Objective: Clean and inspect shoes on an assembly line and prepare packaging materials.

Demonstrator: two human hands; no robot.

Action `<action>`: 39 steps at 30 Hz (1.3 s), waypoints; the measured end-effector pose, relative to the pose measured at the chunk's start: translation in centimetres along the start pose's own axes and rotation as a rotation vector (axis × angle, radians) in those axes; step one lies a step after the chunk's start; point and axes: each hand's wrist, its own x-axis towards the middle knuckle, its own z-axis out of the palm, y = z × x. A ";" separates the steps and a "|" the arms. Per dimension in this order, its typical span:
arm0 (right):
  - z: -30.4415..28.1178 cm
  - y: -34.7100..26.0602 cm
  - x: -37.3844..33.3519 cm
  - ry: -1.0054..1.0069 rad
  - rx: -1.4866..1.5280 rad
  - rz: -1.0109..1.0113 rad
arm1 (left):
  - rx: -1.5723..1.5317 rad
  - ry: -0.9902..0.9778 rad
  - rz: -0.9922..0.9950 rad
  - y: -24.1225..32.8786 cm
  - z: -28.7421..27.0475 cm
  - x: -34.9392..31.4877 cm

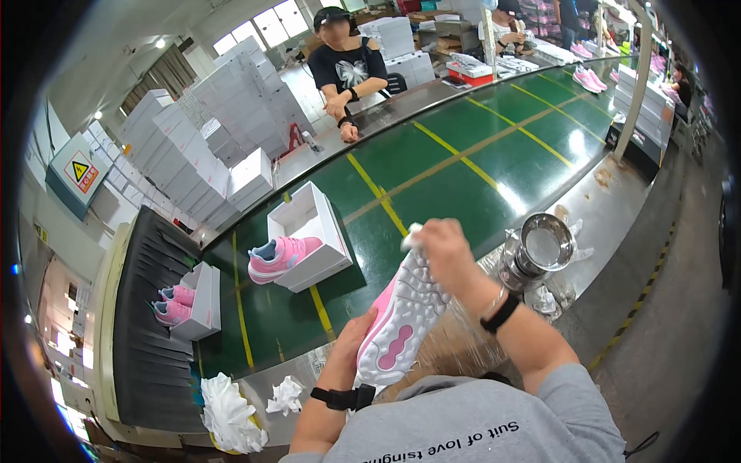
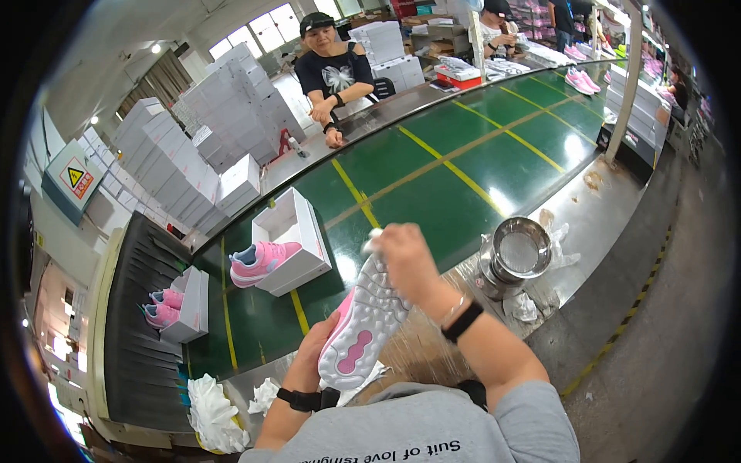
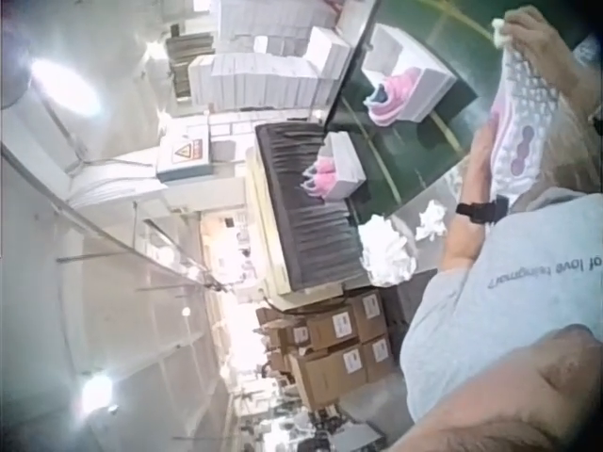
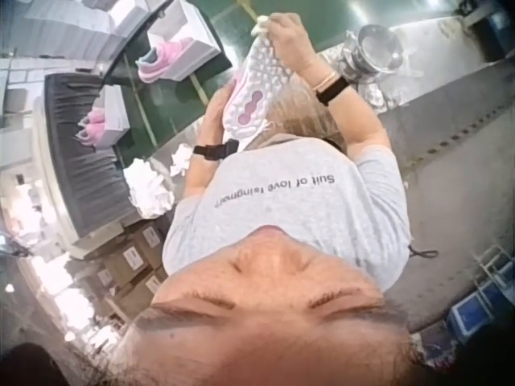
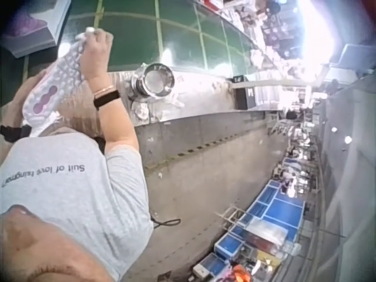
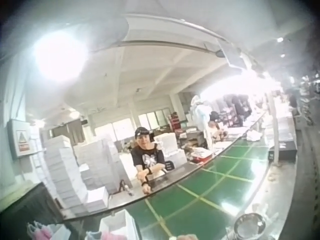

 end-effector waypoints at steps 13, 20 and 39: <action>2.1 -4.5 -3.2 -0.244 0.079 -0.138 | -0.088 -0.018 -0.009 -1.2 -1.9 0.7; 1.6 -1.2 -0.5 -0.250 0.094 -0.079 | -0.242 -0.134 -0.044 -0.7 -2.1 -0.8; -1.5 -5.4 -5.6 -0.388 0.457 0.108 | -0.810 -0.368 0.064 1.1 -0.5 1.6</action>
